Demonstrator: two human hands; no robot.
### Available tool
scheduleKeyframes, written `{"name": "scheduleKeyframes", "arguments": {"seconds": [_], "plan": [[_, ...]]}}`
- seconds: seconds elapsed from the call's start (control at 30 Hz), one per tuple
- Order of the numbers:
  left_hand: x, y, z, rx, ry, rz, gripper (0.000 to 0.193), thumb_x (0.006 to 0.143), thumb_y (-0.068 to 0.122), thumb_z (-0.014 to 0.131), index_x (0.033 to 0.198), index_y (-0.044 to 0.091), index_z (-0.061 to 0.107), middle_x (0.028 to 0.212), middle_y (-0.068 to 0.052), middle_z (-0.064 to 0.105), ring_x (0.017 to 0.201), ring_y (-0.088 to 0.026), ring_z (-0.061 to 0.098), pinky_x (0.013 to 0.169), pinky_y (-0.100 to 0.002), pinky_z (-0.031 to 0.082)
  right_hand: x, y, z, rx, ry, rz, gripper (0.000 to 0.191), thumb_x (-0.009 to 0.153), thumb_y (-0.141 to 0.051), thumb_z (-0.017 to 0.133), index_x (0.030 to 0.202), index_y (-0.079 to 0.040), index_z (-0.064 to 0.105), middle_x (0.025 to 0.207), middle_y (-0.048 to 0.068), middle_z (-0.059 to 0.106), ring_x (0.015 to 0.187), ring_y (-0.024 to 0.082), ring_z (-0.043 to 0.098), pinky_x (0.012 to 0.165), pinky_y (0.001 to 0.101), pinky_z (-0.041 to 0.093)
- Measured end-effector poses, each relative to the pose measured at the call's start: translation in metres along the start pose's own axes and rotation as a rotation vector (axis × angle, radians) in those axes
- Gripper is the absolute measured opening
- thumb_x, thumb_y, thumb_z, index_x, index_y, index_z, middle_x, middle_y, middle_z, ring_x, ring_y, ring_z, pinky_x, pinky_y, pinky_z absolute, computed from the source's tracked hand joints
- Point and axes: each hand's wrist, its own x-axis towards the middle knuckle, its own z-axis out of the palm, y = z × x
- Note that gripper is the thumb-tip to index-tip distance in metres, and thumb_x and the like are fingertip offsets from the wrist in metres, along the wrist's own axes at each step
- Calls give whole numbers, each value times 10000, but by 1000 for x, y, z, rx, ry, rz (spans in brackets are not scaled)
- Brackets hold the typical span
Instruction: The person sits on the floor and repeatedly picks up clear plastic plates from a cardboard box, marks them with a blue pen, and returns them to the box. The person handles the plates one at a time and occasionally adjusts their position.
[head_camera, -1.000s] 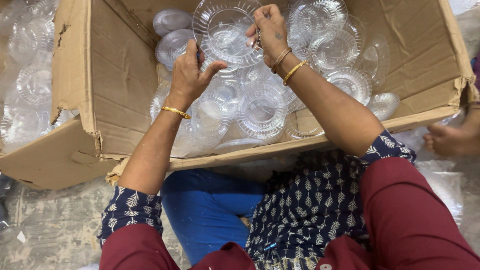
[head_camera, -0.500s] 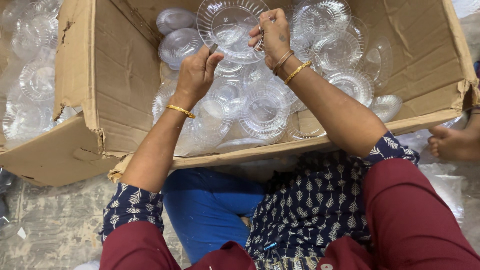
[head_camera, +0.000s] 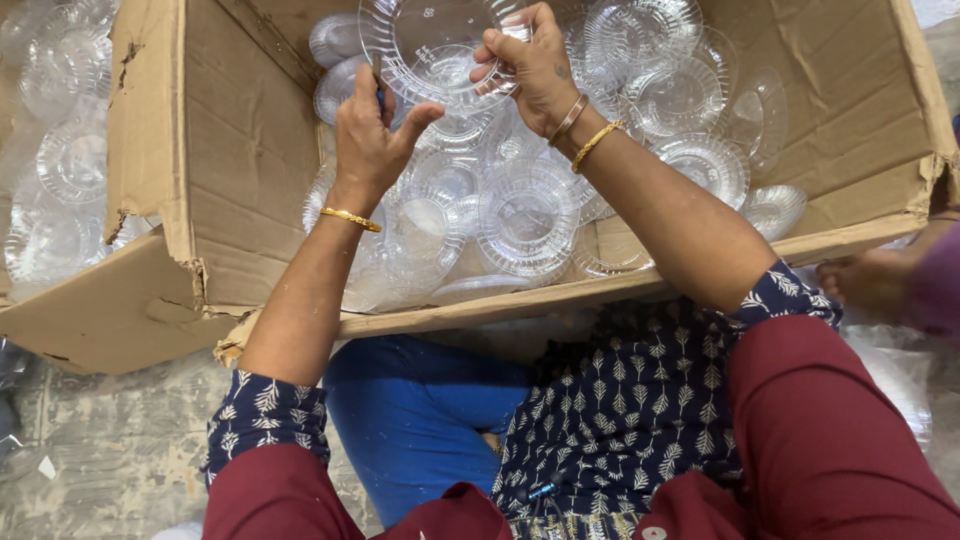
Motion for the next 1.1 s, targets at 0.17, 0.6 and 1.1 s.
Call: {"name": "scheduleKeyframes", "arguments": {"seconds": [0.17,0.6,1.1], "plan": [[-6,-2,8,12,-27,5,520,1093,545,588,943,49,535,639,-61,527,555,-194,528,538,-373,404,-1,2,3,3,29,27,300,992,-43,648,1126,-71,381,912,171,699,756,271,776,624,429,687],[6,-9,4,-593,161,-271,130,1053,154,571,1072,26,586,702,52,493,583,-82,416,515,-301,329,2,-2,4,-180,-119,-12,174,1010,-83,703,1063,-56,539,1007,157,767,807,232,779,662,352,687],[2,-23,-29,-133,-128,28,521,987,523,800,1130,78,568,662,15,388,599,-116,391,573,-312,324,9,-23,-31,-425,-361,-134,207,1076,-110,544,1127,30,689,1152,173,761,832,197,729,653,297,550]]}}
